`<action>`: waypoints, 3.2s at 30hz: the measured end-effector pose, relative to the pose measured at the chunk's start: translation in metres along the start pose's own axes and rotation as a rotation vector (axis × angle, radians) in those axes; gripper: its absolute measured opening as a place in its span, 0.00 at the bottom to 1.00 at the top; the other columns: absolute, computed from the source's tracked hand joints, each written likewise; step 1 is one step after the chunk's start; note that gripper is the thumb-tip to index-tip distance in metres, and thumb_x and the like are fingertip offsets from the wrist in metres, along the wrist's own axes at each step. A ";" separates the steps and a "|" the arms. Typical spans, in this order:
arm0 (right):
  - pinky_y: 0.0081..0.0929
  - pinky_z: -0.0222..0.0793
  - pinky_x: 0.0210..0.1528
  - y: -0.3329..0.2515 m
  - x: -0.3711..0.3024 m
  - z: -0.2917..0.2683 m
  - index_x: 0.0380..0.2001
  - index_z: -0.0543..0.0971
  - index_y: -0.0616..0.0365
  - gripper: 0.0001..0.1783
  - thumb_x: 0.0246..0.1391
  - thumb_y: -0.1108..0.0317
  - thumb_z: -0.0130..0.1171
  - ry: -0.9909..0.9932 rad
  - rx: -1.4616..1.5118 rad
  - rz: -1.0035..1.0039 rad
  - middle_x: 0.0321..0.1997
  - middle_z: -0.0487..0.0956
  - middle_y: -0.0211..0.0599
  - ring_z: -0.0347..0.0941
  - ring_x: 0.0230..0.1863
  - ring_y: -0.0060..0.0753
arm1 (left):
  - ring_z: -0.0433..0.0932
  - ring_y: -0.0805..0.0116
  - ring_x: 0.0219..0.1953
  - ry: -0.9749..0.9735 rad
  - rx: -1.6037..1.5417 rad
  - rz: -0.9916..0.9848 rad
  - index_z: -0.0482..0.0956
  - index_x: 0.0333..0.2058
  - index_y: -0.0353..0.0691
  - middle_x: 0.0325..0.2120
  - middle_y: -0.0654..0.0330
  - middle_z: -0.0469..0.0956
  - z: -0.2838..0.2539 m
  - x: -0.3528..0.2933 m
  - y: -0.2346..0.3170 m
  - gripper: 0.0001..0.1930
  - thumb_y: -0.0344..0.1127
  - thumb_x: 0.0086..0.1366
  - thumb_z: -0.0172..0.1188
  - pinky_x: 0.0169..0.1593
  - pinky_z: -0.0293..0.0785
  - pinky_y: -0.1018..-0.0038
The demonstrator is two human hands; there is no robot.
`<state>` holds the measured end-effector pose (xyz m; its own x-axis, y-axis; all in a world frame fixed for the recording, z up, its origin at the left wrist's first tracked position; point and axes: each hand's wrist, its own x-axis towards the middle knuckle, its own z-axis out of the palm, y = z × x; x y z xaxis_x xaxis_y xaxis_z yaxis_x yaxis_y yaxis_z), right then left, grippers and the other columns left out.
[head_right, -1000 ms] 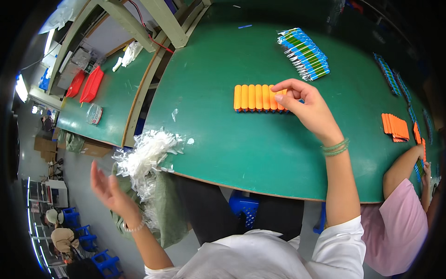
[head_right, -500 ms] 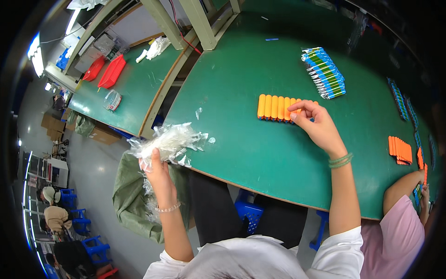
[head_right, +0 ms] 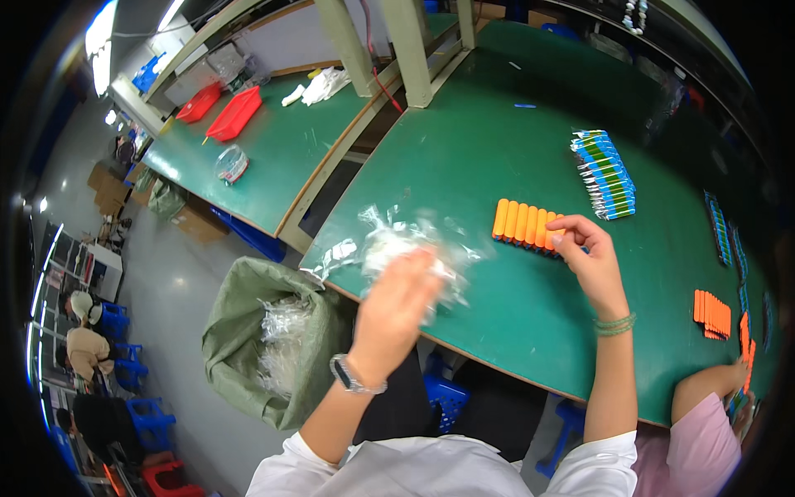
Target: The person peels plastic film off rows of plastic sticks, discards the film into a bag, and aligns and presses the rows of sticks together into stacks on the workbench by hand.
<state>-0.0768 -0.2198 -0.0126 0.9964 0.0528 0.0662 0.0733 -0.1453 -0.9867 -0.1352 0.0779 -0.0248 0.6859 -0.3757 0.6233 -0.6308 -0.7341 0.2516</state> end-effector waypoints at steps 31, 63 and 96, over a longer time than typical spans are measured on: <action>0.13 0.40 0.20 0.030 0.002 -0.007 0.39 0.79 0.57 0.05 0.63 0.69 0.56 0.035 -0.034 0.014 0.24 0.63 0.14 0.48 0.19 0.06 | 0.61 0.46 0.67 0.059 -0.547 -1.965 0.31 0.73 0.54 0.70 0.45 0.52 -0.084 -0.350 -0.207 0.58 0.33 0.59 0.70 0.55 0.70 0.41; 0.15 0.38 0.21 0.055 0.001 -0.029 0.45 0.75 0.60 0.09 0.66 0.67 0.53 0.062 -0.160 0.060 0.22 0.59 0.15 0.46 0.19 0.07 | 0.58 0.51 0.70 -0.689 0.266 -1.514 0.59 0.69 0.43 0.68 0.47 0.59 -0.049 -0.445 -0.336 0.47 0.55 0.53 0.62 0.71 0.56 0.59; 0.13 0.42 0.22 0.021 -0.007 0.000 0.39 0.78 0.58 0.06 0.62 0.69 0.57 0.018 -0.182 0.011 0.24 0.64 0.14 0.51 0.22 0.06 | 0.48 0.46 0.74 -0.760 1.091 -0.774 0.74 0.60 0.58 0.65 0.51 0.66 -0.158 -0.368 -0.256 0.27 0.30 0.61 0.55 0.72 0.28 0.37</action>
<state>-0.0827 -0.2232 -0.0336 0.9977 0.0326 0.0601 0.0674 -0.3222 -0.9443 -0.2831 0.4936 -0.2013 0.9408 0.3390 0.0018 0.2877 -0.7957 -0.5330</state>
